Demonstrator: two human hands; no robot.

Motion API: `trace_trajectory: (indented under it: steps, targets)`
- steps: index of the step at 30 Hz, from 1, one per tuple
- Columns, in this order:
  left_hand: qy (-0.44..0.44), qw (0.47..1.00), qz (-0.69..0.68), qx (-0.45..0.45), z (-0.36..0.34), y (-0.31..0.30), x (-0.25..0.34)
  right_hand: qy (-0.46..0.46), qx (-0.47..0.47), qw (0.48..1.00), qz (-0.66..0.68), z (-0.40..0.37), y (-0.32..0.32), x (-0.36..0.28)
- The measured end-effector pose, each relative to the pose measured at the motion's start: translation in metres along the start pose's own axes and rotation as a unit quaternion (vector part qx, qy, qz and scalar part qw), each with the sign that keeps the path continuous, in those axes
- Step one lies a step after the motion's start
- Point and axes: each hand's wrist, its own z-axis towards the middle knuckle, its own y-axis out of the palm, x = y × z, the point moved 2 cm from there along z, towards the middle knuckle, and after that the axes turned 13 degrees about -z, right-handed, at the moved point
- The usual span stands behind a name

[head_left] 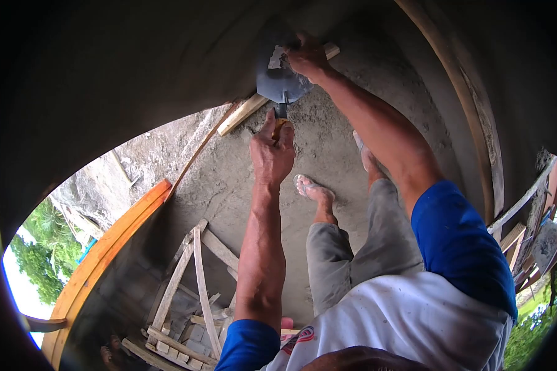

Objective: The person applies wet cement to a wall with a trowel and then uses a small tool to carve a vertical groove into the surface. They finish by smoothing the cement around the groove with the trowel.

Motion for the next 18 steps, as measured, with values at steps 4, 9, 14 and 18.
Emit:
trace_trajectory:
  steps: [4, 9, 14, 18]
  targets:
    - [-0.009, 1.0, 0.006, -0.001, -0.001, -0.002, 0.001, -0.006, 0.006, 1.0, -0.007, 0.004, 0.004, 0.003]
    - [0.013, 0.998, -0.057, 0.003, -0.006, -0.008, -0.005, -0.01, 0.014, 1.0, -0.008, 0.006, 0.011, -0.004]
    - [-0.025, 0.994, -0.109, 0.007, -0.017, -0.02, -0.004, -0.011, -0.005, 1.0, -0.017, 0.0, 0.02, -0.011]
    - [-0.026, 0.995, -0.1, 0.011, -0.022, -0.035, -0.006, -0.017, -0.018, 1.0, -0.017, -0.012, 0.026, -0.02]
